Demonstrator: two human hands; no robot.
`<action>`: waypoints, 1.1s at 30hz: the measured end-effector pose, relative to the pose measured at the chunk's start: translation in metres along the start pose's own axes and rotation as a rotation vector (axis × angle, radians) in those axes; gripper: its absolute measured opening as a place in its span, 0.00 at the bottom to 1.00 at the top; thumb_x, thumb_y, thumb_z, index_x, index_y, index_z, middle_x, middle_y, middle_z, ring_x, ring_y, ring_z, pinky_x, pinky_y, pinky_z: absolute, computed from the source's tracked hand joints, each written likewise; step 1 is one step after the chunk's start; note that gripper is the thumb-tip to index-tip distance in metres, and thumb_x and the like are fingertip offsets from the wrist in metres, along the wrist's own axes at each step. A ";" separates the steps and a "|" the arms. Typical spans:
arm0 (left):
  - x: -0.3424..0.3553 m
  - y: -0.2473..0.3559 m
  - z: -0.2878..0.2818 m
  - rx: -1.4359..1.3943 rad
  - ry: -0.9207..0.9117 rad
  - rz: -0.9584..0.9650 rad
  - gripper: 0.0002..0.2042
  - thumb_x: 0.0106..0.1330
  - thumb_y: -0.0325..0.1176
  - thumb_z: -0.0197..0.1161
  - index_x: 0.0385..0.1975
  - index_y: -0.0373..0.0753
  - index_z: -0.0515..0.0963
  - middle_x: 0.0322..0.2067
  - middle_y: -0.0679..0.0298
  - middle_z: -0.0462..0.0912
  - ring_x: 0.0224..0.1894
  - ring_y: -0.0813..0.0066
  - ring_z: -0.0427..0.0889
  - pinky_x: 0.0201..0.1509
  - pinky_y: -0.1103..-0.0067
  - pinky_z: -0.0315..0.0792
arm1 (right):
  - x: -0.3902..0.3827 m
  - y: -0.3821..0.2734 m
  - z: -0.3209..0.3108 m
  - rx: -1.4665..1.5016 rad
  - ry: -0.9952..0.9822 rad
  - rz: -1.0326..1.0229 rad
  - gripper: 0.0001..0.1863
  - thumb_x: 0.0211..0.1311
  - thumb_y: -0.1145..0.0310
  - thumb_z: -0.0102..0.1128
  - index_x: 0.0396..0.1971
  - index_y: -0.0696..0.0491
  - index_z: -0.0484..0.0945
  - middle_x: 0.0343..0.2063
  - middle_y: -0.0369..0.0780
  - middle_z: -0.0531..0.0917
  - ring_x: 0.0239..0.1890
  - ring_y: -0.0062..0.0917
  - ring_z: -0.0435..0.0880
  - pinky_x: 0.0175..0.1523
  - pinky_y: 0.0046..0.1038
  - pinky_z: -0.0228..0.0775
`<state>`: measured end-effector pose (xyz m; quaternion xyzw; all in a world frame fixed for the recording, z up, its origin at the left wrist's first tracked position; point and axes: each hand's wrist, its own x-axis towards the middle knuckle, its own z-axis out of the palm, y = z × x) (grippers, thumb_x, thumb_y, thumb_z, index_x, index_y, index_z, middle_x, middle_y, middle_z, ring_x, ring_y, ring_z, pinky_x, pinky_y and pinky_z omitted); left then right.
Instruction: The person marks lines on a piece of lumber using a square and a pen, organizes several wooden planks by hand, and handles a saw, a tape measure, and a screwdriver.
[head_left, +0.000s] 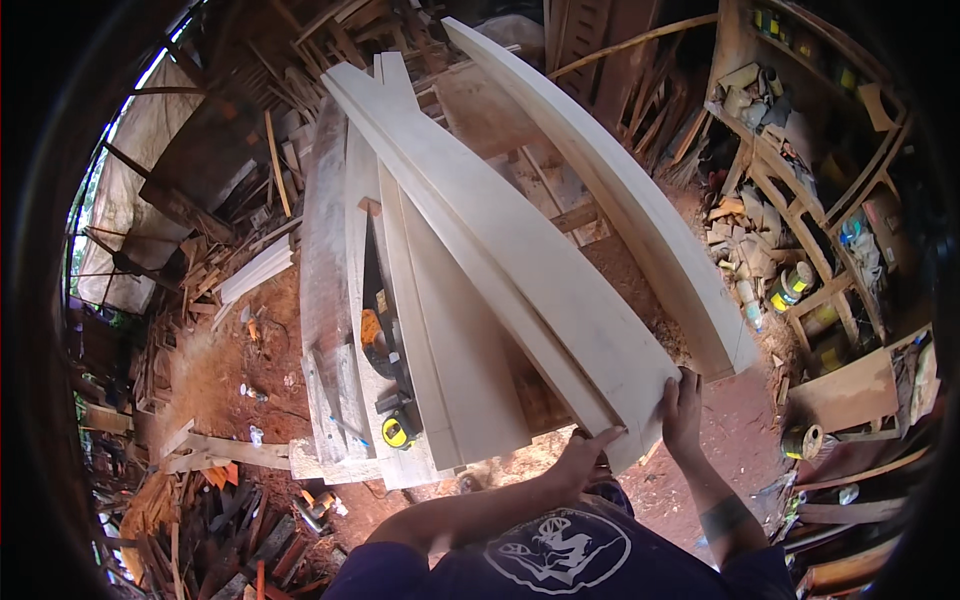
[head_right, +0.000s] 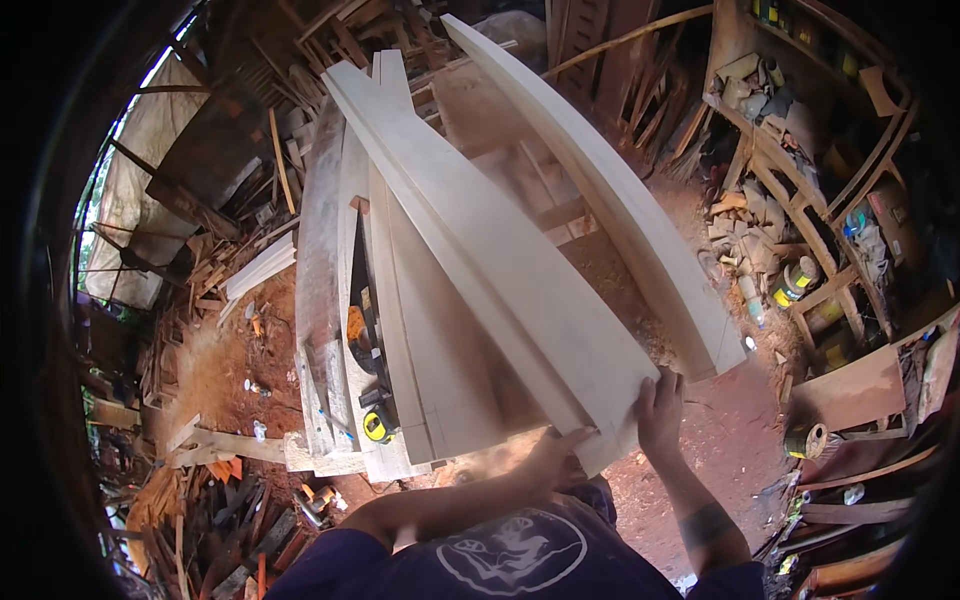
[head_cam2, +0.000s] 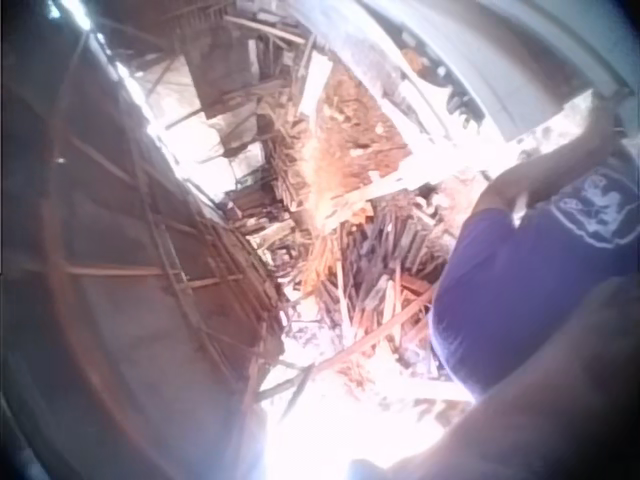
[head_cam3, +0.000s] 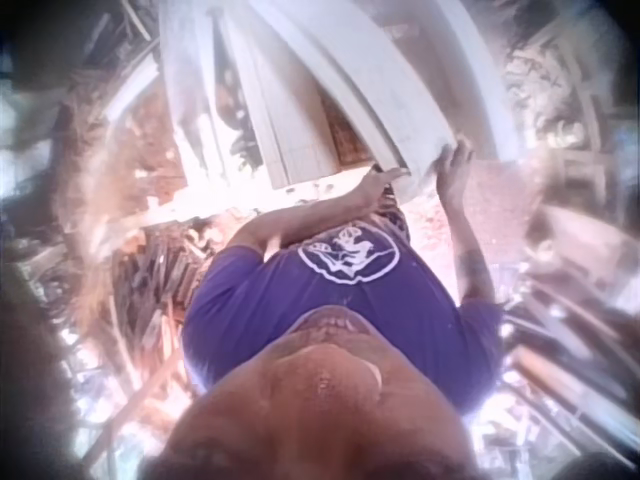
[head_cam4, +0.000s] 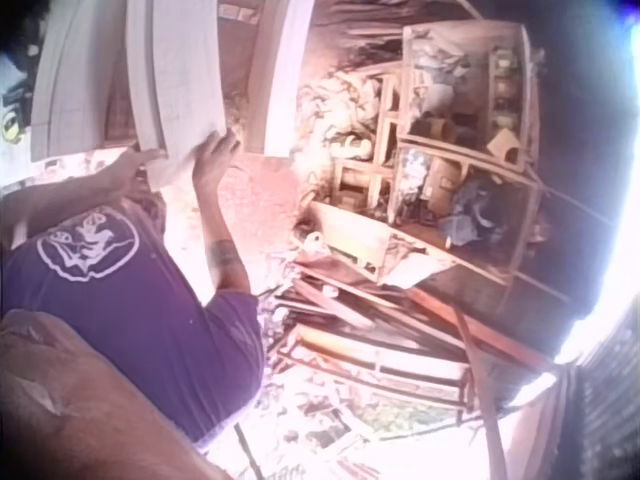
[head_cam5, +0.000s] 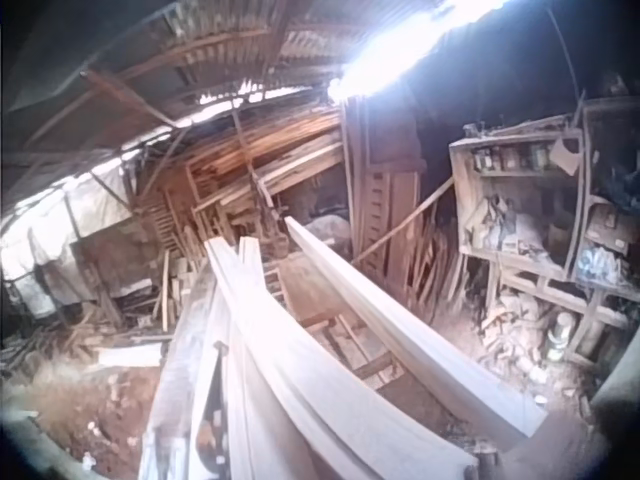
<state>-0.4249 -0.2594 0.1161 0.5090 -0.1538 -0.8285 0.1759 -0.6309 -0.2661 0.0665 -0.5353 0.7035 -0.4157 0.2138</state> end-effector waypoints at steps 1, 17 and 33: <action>0.002 0.003 0.001 0.063 0.037 -0.026 0.25 0.71 0.45 0.62 0.63 0.45 0.66 0.51 0.57 0.78 0.52 0.61 0.82 0.55 0.66 0.79 | -0.001 0.004 0.006 0.004 0.002 0.006 0.20 0.74 0.64 0.46 0.55 0.66 0.68 0.48 0.58 0.74 0.52 0.55 0.69 0.58 0.51 0.61; 0.004 -0.021 -0.091 0.904 -0.001 0.358 0.28 0.69 0.54 0.62 0.41 0.27 0.84 0.32 0.52 0.87 0.26 0.66 0.89 0.29 0.76 0.80 | -0.013 0.016 0.042 -0.015 -0.019 0.020 0.23 0.76 0.64 0.41 0.62 0.64 0.66 0.53 0.61 0.71 0.57 0.57 0.68 0.63 0.50 0.62; -0.069 -0.003 -0.096 1.091 -0.164 0.419 0.10 0.71 0.30 0.60 0.44 0.29 0.82 0.40 0.55 0.87 0.42 0.72 0.87 0.46 0.76 0.79 | -0.324 0.305 0.031 -0.303 -0.031 0.702 0.27 0.68 0.50 0.60 0.52 0.60 0.78 0.35 0.55 0.85 0.42 0.48 0.86 0.47 0.48 0.75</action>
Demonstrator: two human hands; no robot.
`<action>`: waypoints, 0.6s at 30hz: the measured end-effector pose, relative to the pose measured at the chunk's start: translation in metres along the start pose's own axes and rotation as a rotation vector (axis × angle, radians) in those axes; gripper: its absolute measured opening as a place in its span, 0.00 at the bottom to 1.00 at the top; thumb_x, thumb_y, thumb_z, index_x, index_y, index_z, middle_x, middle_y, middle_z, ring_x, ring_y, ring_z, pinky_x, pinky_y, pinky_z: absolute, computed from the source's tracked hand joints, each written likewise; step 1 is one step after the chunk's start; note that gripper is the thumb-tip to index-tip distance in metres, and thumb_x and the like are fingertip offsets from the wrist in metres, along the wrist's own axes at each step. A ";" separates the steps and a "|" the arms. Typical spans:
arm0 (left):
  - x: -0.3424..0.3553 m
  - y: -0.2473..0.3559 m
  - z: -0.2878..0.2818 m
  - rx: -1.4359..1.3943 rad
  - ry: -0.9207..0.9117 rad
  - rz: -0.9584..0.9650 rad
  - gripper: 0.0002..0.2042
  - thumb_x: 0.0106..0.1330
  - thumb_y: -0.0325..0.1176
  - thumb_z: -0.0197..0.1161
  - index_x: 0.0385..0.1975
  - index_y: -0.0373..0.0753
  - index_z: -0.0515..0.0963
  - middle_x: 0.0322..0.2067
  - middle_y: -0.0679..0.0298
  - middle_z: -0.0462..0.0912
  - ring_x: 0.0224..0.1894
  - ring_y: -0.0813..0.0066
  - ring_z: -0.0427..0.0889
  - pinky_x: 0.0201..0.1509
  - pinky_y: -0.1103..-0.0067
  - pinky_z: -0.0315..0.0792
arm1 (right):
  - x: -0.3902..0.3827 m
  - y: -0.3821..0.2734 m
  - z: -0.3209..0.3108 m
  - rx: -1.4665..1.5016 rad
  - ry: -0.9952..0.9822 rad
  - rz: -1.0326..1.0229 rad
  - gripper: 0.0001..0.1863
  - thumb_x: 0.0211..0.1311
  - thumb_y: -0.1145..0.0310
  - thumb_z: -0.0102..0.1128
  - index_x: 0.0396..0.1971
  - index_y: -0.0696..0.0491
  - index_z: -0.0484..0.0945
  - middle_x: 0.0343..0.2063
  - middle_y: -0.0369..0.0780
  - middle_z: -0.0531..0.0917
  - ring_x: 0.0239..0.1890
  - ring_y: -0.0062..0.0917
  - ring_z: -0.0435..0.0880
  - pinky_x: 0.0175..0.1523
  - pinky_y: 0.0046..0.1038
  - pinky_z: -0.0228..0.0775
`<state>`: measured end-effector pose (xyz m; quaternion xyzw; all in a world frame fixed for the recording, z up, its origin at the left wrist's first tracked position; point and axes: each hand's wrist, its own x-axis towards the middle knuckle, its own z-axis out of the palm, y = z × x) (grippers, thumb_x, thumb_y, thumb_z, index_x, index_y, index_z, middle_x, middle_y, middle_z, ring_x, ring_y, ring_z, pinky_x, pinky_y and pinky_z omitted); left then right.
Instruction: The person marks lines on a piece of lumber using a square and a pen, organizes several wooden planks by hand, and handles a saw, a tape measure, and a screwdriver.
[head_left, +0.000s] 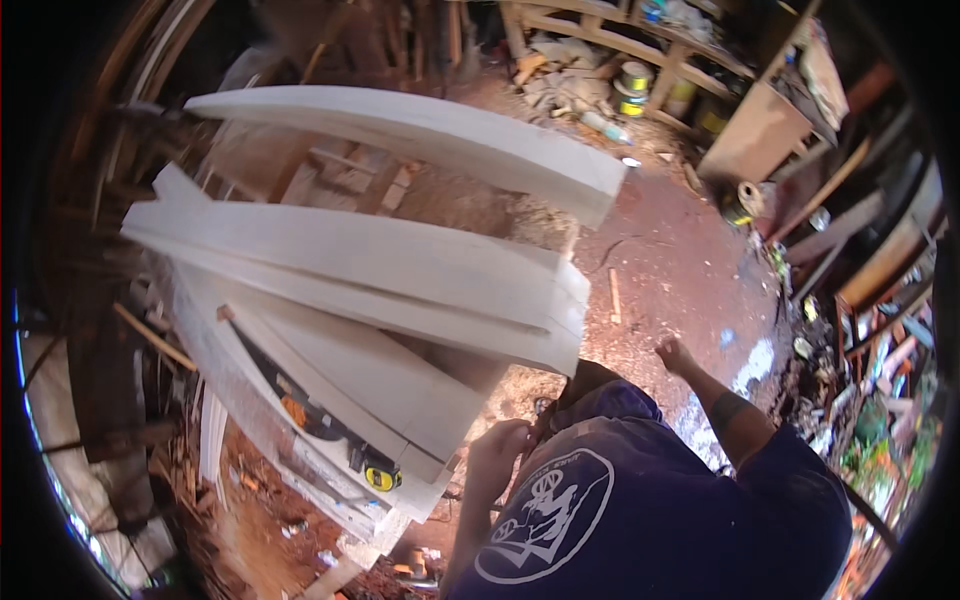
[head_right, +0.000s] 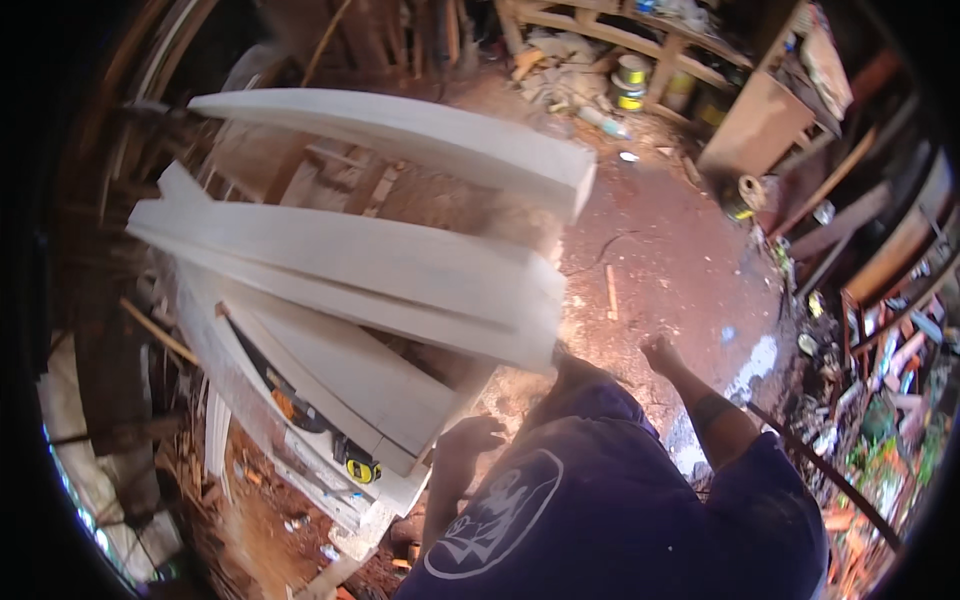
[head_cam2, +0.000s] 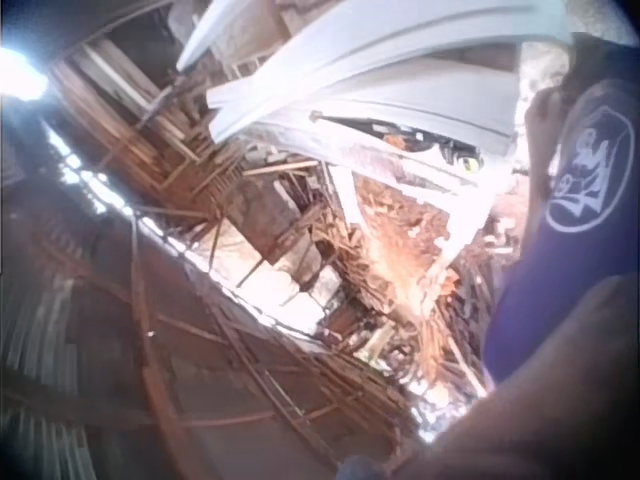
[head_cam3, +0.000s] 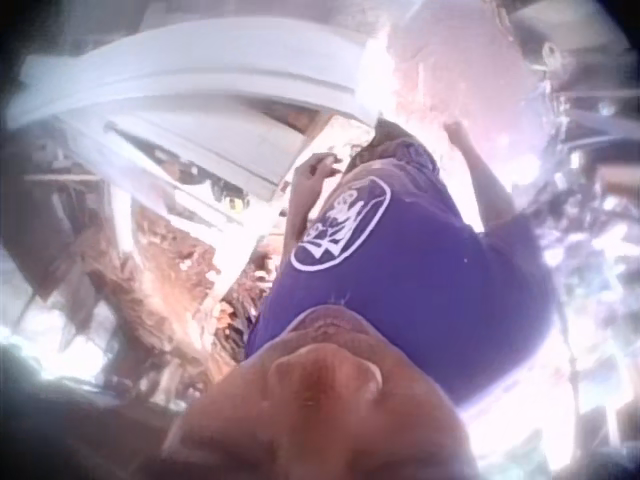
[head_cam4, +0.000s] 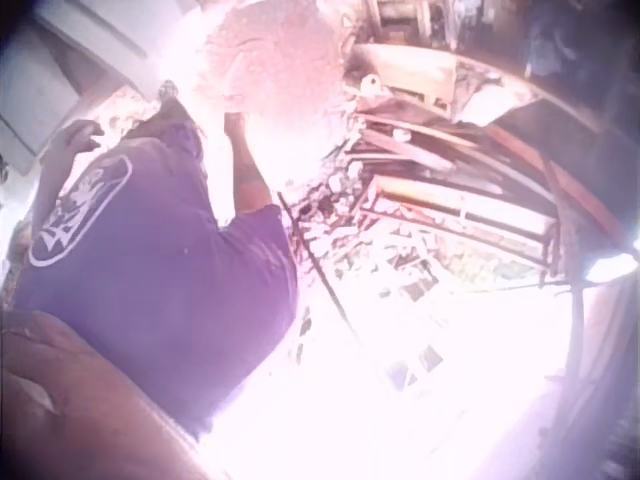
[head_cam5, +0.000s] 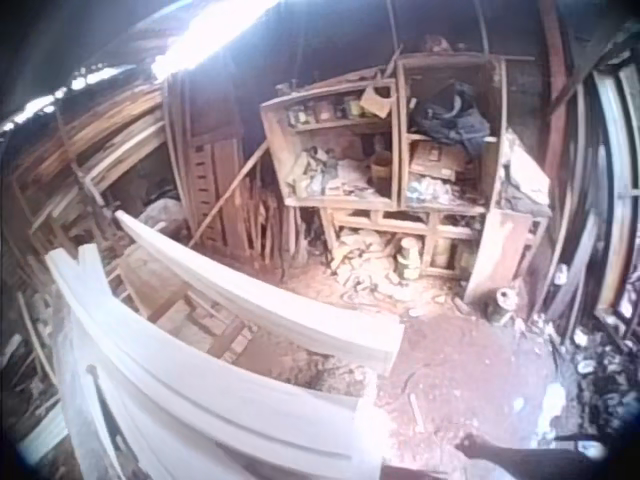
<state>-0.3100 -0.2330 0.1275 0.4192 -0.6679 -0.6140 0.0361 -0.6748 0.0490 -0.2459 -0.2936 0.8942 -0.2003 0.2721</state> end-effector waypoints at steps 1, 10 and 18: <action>-0.004 -0.001 -0.007 -0.091 -0.003 0.054 0.10 0.70 0.27 0.60 0.45 0.31 0.83 0.41 0.56 0.87 0.42 0.72 0.86 0.49 0.76 0.78 | -0.012 0.083 0.010 -0.267 -0.280 0.011 0.27 0.66 0.49 0.62 0.47 0.61 0.81 0.33 0.55 0.86 0.39 0.47 0.87 0.44 0.48 0.77; 0.047 0.128 0.022 -0.153 -0.230 0.102 0.12 0.63 0.22 0.61 0.46 0.30 0.83 0.46 0.53 0.86 0.54 0.65 0.83 0.60 0.73 0.73 | -0.061 0.110 -0.087 -0.602 -0.960 0.097 0.25 0.61 0.63 0.66 0.61 0.35 0.79 0.39 0.44 0.88 0.40 0.36 0.89 0.44 0.37 0.83; 0.229 0.220 0.156 -0.302 -0.435 0.033 0.15 0.68 0.26 0.61 0.53 0.33 0.79 0.53 0.53 0.83 0.58 0.65 0.80 0.65 0.71 0.70 | 0.303 0.081 -0.218 -0.002 -0.402 0.082 0.13 0.62 0.58 0.66 0.46 0.40 0.85 0.45 0.41 0.85 0.36 0.36 0.88 0.41 0.36 0.82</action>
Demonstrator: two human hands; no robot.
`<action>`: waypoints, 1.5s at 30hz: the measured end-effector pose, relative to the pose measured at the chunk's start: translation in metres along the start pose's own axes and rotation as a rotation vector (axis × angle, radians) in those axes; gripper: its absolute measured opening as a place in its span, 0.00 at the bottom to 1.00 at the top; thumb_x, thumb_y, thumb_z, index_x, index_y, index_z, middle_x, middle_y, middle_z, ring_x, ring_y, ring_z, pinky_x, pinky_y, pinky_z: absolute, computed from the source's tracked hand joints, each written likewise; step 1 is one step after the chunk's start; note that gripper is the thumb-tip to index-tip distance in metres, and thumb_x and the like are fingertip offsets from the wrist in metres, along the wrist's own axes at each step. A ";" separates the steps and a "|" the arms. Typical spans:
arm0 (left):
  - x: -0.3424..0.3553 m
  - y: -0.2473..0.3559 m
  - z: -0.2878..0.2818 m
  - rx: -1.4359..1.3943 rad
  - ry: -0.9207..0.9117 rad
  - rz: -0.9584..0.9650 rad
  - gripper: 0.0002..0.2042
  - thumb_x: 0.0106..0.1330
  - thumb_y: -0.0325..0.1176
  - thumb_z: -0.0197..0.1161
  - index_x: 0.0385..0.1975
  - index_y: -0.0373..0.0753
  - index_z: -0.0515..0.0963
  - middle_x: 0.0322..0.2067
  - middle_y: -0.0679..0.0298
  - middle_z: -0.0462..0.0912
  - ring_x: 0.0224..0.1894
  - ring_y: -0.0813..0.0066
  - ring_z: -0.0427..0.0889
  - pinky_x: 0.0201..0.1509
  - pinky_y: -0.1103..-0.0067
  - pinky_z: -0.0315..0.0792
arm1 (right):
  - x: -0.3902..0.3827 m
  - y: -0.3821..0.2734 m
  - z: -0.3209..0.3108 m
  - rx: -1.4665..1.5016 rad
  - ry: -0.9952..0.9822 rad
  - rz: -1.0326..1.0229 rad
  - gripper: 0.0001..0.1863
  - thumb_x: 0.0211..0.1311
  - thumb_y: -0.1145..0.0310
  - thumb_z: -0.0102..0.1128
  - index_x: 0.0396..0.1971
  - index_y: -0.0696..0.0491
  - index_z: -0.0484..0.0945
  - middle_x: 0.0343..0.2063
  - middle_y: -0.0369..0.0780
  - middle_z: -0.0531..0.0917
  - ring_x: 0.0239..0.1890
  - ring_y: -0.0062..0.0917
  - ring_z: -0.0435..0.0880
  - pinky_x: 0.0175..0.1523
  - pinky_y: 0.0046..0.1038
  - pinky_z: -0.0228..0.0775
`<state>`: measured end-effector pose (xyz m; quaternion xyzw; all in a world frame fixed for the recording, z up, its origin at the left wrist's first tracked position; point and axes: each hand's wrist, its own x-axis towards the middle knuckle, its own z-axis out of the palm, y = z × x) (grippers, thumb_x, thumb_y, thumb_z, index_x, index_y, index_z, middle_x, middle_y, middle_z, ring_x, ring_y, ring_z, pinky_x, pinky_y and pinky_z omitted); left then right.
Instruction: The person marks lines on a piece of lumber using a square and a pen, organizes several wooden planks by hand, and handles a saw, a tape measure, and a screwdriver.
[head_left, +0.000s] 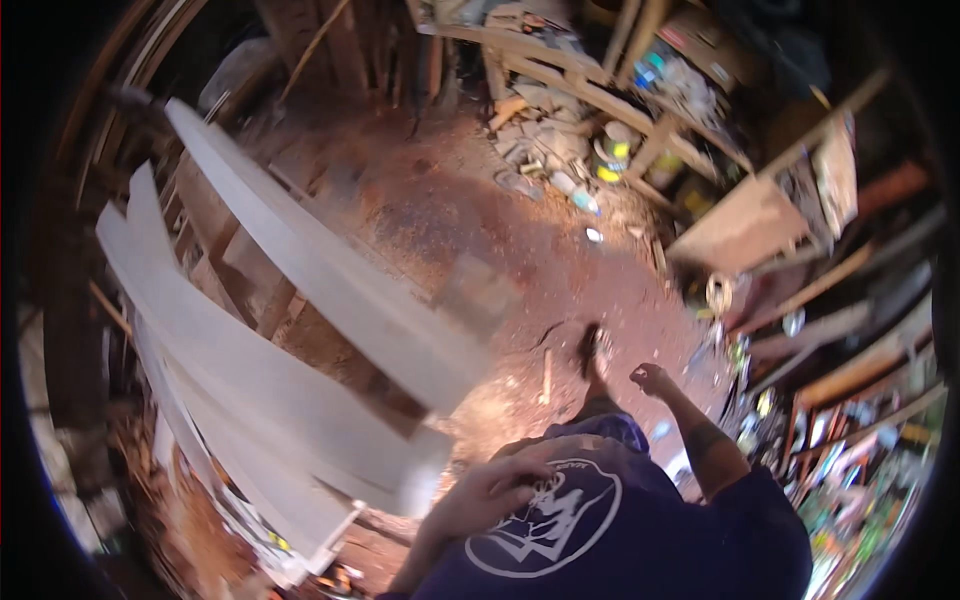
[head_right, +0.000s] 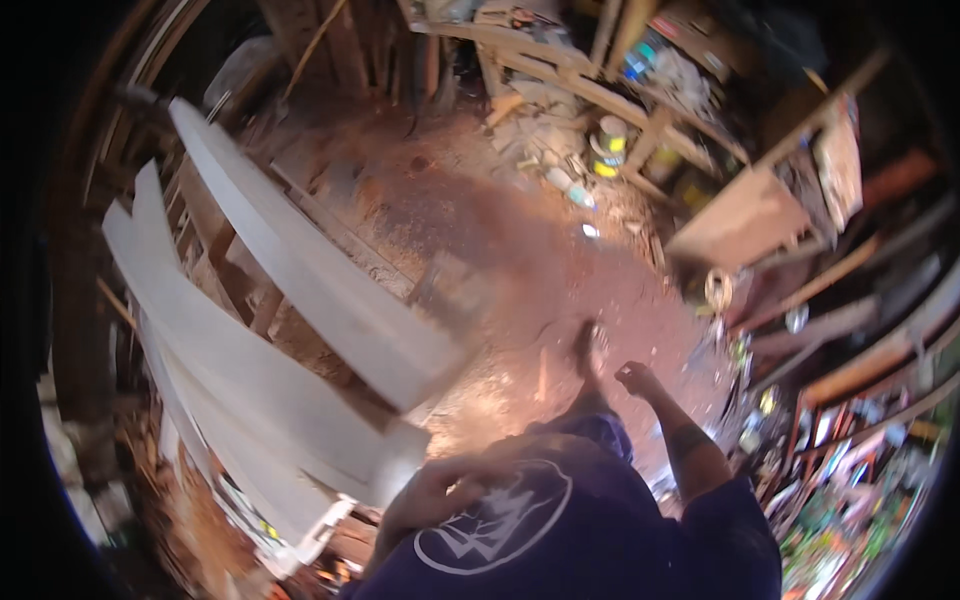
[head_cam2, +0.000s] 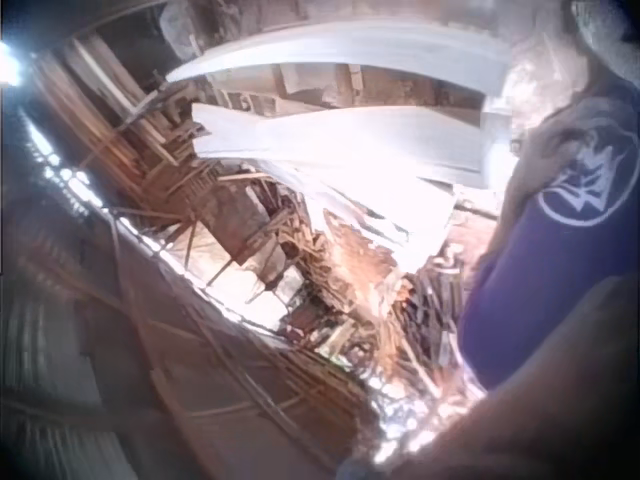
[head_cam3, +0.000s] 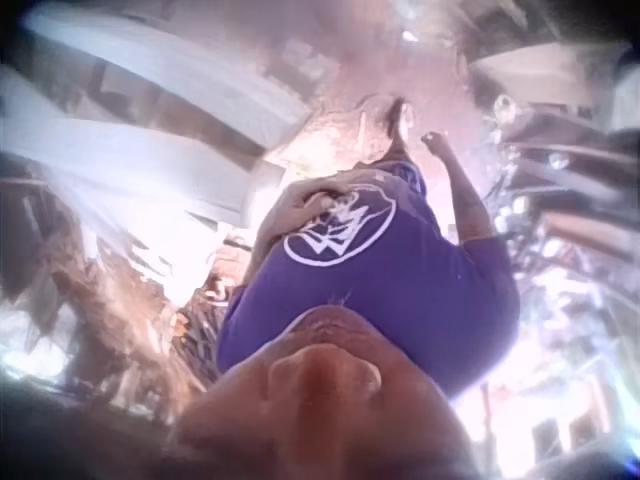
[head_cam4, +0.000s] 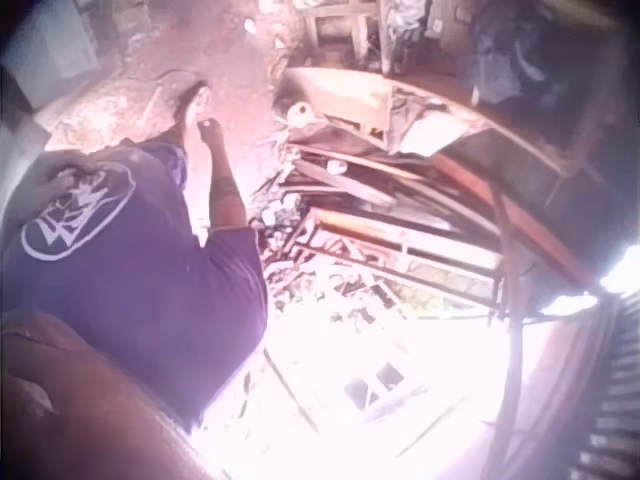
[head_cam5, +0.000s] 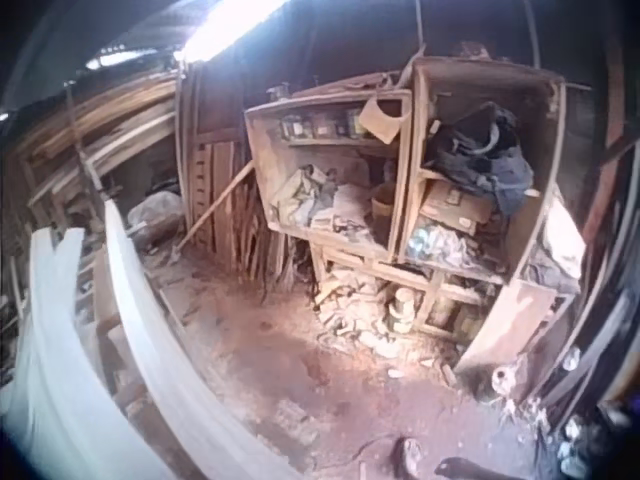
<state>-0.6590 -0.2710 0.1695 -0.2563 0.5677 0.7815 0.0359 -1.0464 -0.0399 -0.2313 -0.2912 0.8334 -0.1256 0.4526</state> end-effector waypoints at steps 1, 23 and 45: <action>0.046 0.015 0.007 -0.061 0.043 -0.127 0.15 0.69 0.30 0.61 0.54 0.33 0.79 0.52 0.53 0.84 0.57 0.67 0.81 0.63 0.72 0.72 | 0.033 0.012 -0.057 -0.031 -0.005 -0.008 0.13 0.62 0.58 0.66 0.46 0.40 0.85 0.45 0.41 0.85 0.36 0.36 0.88 0.41 0.36 0.82; 0.419 0.169 -0.217 0.189 0.754 0.002 0.21 0.68 0.47 0.61 0.49 0.35 0.82 0.45 0.47 0.85 0.52 0.53 0.84 0.57 0.68 0.74 | 0.507 -0.434 -0.352 -0.341 -0.452 -0.555 0.12 0.67 0.64 0.60 0.43 0.56 0.81 0.27 0.36 0.83 0.25 0.24 0.82 0.31 0.27 0.75; 0.443 0.367 -0.896 0.031 1.080 -0.365 0.22 0.67 0.46 0.62 0.51 0.33 0.79 0.45 0.46 0.85 0.49 0.48 0.84 0.56 0.65 0.76 | 0.960 -1.120 -0.210 -0.572 -0.300 -0.827 0.25 0.66 0.47 0.54 0.44 0.56 0.83 0.32 0.48 0.86 0.36 0.43 0.86 0.43 0.42 0.76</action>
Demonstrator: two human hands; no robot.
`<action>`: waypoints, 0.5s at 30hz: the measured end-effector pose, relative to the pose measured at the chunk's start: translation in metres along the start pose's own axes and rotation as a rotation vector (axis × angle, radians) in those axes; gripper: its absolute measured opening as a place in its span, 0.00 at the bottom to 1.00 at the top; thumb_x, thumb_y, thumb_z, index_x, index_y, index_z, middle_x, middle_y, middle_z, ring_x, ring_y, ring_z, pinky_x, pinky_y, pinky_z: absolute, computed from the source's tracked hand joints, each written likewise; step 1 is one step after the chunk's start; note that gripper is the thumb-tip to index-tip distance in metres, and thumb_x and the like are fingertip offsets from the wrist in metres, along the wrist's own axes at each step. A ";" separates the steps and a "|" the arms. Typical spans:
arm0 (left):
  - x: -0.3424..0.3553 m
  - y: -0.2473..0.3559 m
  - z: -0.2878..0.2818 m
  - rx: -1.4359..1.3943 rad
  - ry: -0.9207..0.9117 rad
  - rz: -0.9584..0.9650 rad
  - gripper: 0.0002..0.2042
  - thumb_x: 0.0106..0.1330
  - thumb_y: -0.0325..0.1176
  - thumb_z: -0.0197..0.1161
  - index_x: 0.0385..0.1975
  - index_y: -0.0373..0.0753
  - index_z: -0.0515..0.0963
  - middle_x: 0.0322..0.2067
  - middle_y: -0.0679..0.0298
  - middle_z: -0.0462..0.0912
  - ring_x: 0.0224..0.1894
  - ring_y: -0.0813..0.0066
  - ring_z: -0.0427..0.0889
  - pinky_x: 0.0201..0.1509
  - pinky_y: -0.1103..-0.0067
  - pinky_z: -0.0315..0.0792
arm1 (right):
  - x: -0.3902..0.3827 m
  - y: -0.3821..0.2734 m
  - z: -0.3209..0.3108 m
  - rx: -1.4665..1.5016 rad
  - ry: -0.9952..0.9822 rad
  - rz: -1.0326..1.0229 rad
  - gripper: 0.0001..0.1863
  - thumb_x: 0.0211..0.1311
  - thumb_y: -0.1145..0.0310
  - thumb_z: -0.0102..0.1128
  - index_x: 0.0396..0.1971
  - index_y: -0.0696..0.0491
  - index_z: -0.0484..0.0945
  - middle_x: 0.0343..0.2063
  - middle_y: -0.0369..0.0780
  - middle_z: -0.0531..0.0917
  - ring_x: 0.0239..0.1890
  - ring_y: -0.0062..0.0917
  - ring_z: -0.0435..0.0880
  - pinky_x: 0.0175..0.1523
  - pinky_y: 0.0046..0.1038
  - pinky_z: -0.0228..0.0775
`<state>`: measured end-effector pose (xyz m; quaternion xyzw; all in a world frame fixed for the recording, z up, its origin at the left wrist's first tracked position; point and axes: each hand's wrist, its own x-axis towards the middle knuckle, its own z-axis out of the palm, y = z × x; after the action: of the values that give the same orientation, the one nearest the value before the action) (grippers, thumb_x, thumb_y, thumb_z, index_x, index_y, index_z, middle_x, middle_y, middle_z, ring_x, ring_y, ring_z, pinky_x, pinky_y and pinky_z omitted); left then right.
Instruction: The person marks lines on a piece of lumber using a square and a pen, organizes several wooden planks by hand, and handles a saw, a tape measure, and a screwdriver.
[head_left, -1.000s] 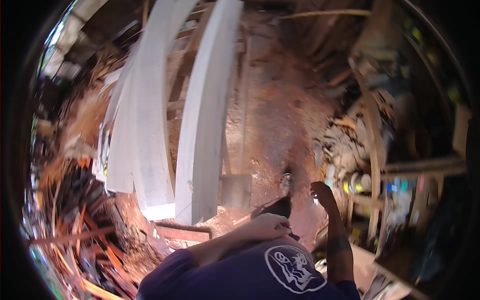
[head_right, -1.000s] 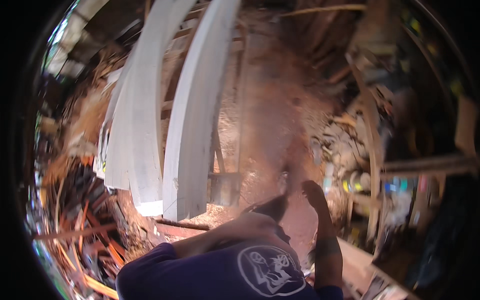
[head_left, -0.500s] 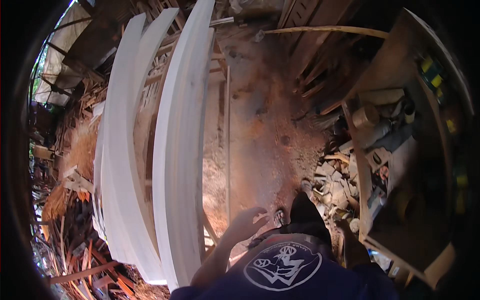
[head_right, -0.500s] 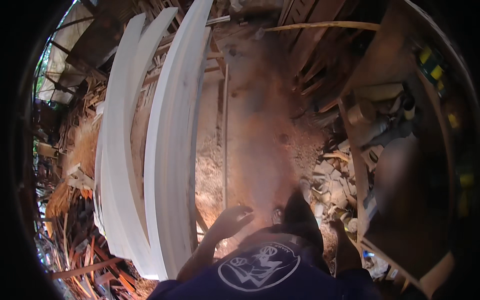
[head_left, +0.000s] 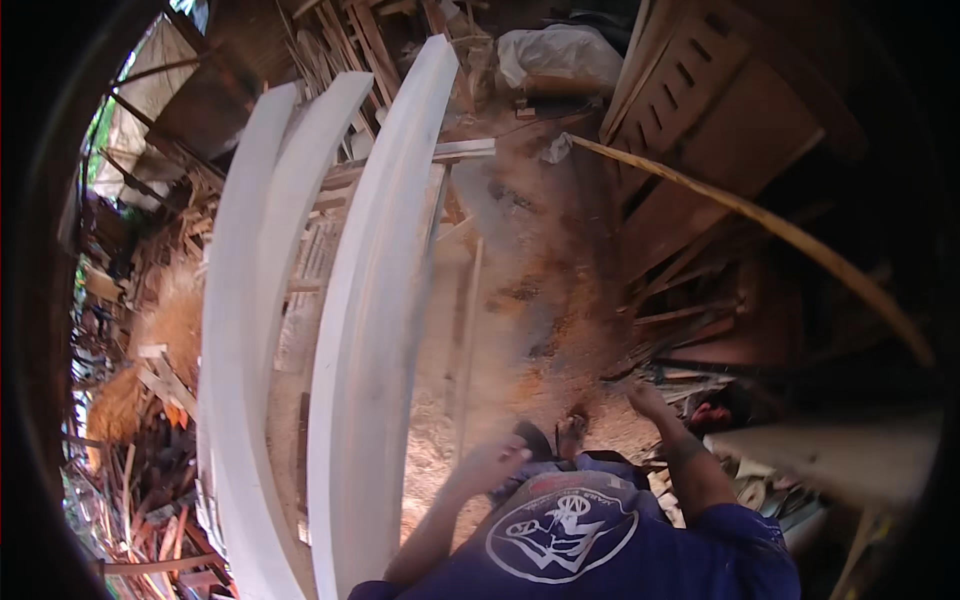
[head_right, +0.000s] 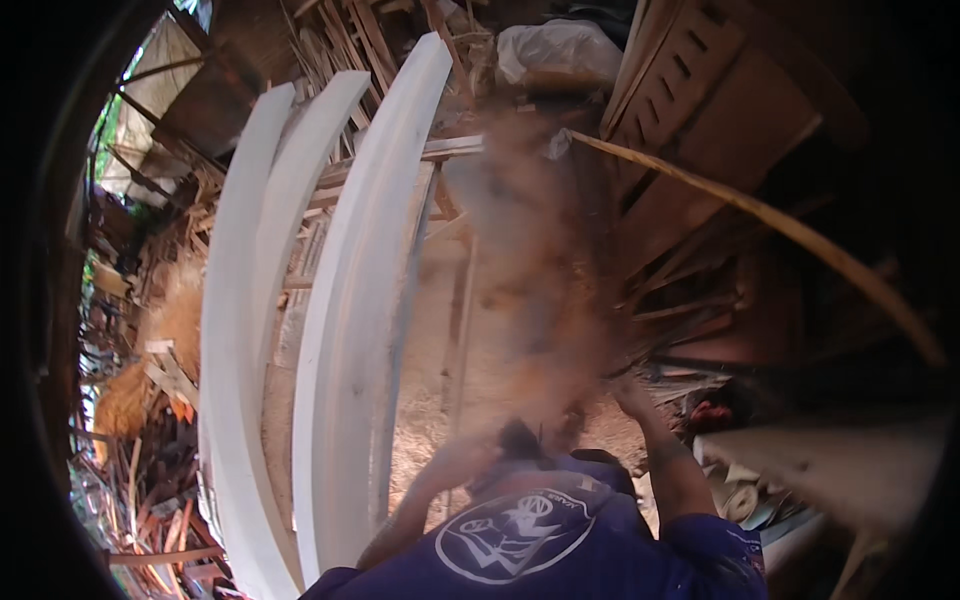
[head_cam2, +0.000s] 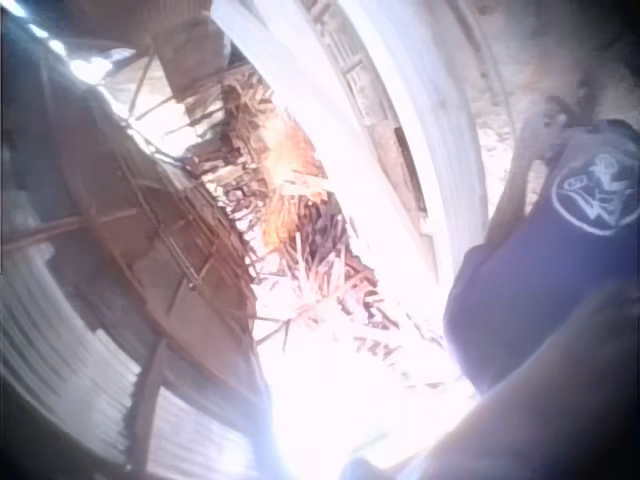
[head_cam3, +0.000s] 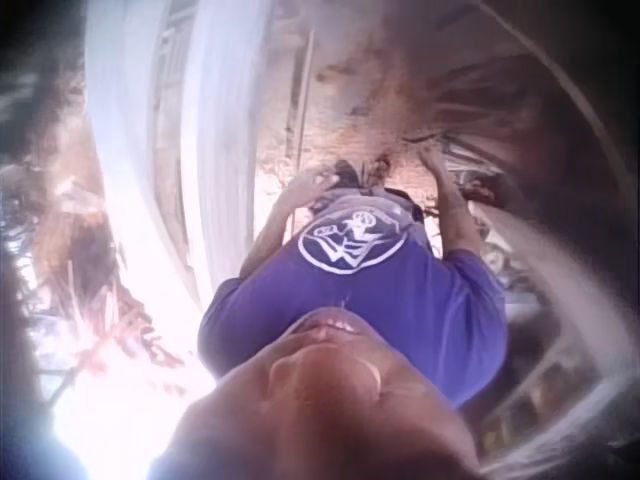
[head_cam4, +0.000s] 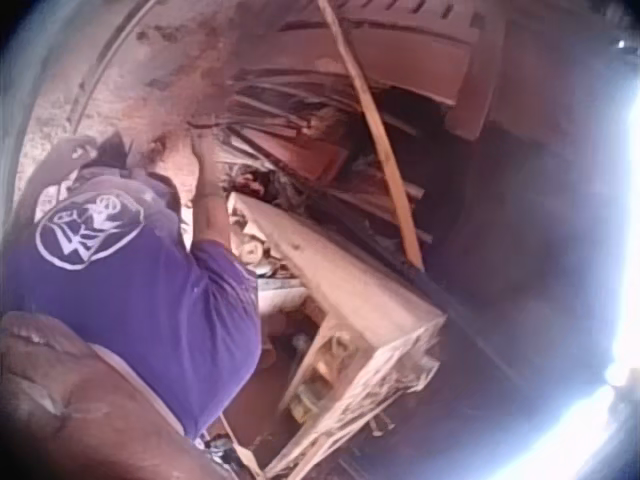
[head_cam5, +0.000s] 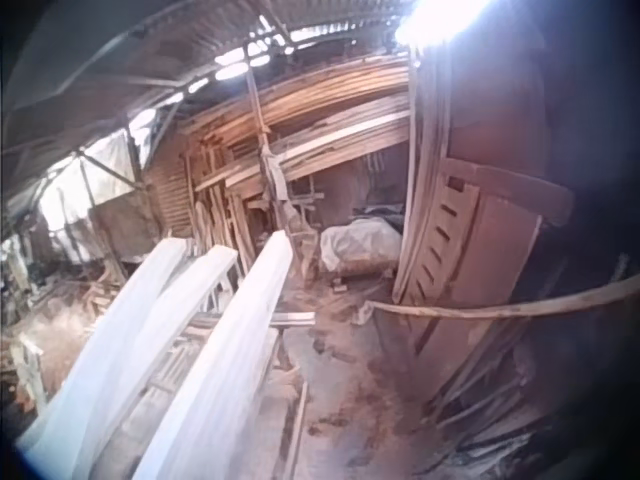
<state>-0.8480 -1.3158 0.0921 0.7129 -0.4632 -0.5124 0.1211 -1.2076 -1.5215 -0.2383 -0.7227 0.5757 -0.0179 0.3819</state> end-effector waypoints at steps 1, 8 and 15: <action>0.023 0.011 -0.020 -0.038 -0.008 0.010 0.22 0.67 0.46 0.62 0.51 0.33 0.79 0.45 0.46 0.85 0.49 0.48 0.84 0.56 0.65 0.76 | 0.048 -0.038 -0.047 0.124 0.145 -0.173 0.26 0.66 0.47 0.56 0.42 0.59 0.82 0.31 0.49 0.85 0.35 0.41 0.86 0.44 0.39 0.76; 0.223 0.044 -0.122 0.039 0.236 0.126 0.20 0.67 0.47 0.64 0.45 0.36 0.81 0.40 0.46 0.84 0.46 0.47 0.83 0.51 0.61 0.75 | 0.287 -0.215 -0.226 0.309 -0.018 -0.054 0.22 0.66 0.55 0.60 0.47 0.60 0.81 0.40 0.49 0.86 0.44 0.36 0.86 0.50 0.37 0.76; 0.449 0.150 -0.273 -0.029 0.288 0.254 0.18 0.69 0.46 0.62 0.46 0.38 0.82 0.42 0.50 0.85 0.49 0.50 0.83 0.55 0.65 0.75 | 0.453 -0.025 -0.241 -0.290 -0.121 -0.169 0.17 0.57 0.53 0.64 0.40 0.49 0.87 0.35 0.46 0.88 0.38 0.38 0.88 0.44 0.41 0.79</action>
<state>-0.6781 -1.8313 0.0332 0.7129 -0.5199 -0.3922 0.2602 -1.1470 -2.0314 -0.2406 -0.8159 0.4854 0.0766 0.3047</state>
